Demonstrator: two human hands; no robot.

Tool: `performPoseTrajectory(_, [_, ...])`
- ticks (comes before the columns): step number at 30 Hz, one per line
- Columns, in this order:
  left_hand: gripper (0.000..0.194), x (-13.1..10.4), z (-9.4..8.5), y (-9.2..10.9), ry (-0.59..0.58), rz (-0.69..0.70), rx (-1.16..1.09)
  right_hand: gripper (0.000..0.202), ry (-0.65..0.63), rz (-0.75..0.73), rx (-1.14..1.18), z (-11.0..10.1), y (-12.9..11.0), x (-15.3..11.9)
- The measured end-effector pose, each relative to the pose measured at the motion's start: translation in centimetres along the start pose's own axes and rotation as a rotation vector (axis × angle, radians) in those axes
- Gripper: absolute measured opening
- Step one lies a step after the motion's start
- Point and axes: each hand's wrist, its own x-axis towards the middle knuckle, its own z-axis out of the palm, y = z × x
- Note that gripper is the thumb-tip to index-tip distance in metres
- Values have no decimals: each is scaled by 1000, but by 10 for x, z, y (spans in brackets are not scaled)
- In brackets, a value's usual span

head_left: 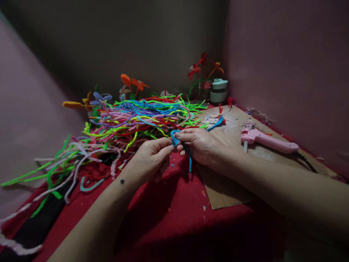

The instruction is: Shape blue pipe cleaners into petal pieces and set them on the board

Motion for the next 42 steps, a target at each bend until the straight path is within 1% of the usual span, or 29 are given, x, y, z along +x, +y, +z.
performPoseTrajectory(5, [23,3,-4,-2,-34,-6,-26,19,-1,34,-21,2,-1,-3])
performPoseTrajectory(8, [23,3,-10,-3,-94,-35,-22,18,32,-18,14,2,-1,-1])
performPoseTrajectory(11, [25,2,-17,-2,-174,-38,39,18,59,-59,50,2,-1,-1])
performPoseTrajectory(13, [26,3,-20,-1,-200,-2,106,18,44,-60,63,2,-2,-1])
performPoseTrajectory(15, [24,4,-23,0,-182,63,163,17,24,-66,66,3,-2,-2])
performPoseTrajectory(17, [21,5,-24,0,-149,125,165,15,16,-75,38,4,-2,-3])
performPoseTrajectory(19, [15,5,-24,0,-146,135,108,13,5,-83,-4,5,-2,-5])
performPoseTrajectory(21, [10,5,-23,-2,-173,117,-11,13,-19,-81,-46,4,-1,-6])
performPoseTrajectory(24, [21,5,-20,-7,-193,66,-272,16,-48,-80,-89,3,-1,-7])
performPoseTrajectory(27, [17,7,-17,-13,-198,-17,-517,16,-58,-79,-119,2,-1,-7])
performPoseTrajectory(29, [15,8,-14,-15,-210,-46,-617,15,-63,-91,-136,2,-2,-7])
performPoseTrajectory(34, [9,9,-6,-14,-188,-50,-704,14,-25,-157,-169,1,-2,-5])
performPoseTrajectory(36, [5,9,-4,-14,-211,-45,-701,15,-30,-143,-163,1,-2,-6])
performPoseTrajectory(39, [4,10,-4,-15,-242,-18,-694,16,-53,-135,-135,2,-1,-6])
performPoseTrajectory(42, [3,10,-6,-15,-224,26,-671,18,-20,-178,-109,2,-1,-6])
